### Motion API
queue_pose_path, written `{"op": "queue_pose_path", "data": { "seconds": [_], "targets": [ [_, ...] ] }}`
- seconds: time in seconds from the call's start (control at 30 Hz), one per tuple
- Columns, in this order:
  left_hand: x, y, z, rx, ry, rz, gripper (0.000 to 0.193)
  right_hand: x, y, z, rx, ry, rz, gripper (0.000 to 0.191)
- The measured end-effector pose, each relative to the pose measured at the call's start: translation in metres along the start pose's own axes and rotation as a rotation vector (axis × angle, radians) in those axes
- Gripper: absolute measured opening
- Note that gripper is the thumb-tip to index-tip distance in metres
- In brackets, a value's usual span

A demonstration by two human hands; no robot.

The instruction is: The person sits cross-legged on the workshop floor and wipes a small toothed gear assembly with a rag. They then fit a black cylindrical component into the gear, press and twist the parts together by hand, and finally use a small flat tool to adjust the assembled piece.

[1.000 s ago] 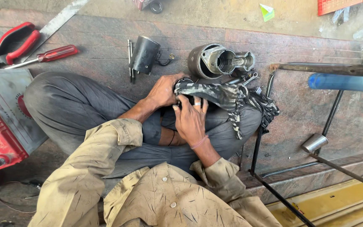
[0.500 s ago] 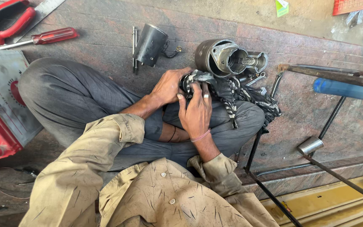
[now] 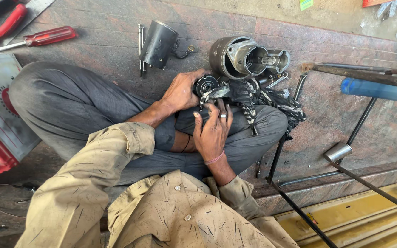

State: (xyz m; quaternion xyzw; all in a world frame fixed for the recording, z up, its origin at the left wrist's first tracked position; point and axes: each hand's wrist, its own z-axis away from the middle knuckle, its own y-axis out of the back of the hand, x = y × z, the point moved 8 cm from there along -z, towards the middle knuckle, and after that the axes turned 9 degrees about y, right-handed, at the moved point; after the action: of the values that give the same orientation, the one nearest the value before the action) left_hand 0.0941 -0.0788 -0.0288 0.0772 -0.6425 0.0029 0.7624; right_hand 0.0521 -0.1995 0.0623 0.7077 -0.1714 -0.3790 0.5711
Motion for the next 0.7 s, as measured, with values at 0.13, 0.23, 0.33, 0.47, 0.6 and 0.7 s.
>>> {"op": "queue_pose_path", "data": {
  "seconds": [0.13, 0.23, 0.33, 0.47, 0.6, 0.7],
  "targets": [
    [0.002, 0.000, 0.001, -0.006, -0.011, 0.041, 0.060, -0.003, -0.002, 0.001, -0.015, -0.002, -0.012, 0.032],
    [0.001, 0.000, 0.000, -0.027, 0.003, 0.071, 0.059, -0.005, -0.004, 0.000, -0.017, 0.009, -0.034, 0.030],
    [0.001, 0.001, -0.001, -0.015, 0.007, 0.033, 0.062, -0.008, -0.006, -0.002, -0.011, 0.047, -0.052, 0.031],
    [0.000, 0.000, -0.001, -0.032, -0.017, 0.034, 0.066, -0.006, -0.014, -0.013, -0.063, 0.047, -0.026, 0.037],
    [-0.004, 0.001, -0.002, -0.028, 0.008, 0.020, 0.066, -0.004, -0.015, -0.027, -0.025, 0.061, 0.034, 0.043],
    [-0.002, 0.003, 0.000, -0.012, -0.024, 0.009, 0.066, 0.005, -0.017, -0.034, -0.014, 0.009, 0.041, 0.050]
  ]
}}
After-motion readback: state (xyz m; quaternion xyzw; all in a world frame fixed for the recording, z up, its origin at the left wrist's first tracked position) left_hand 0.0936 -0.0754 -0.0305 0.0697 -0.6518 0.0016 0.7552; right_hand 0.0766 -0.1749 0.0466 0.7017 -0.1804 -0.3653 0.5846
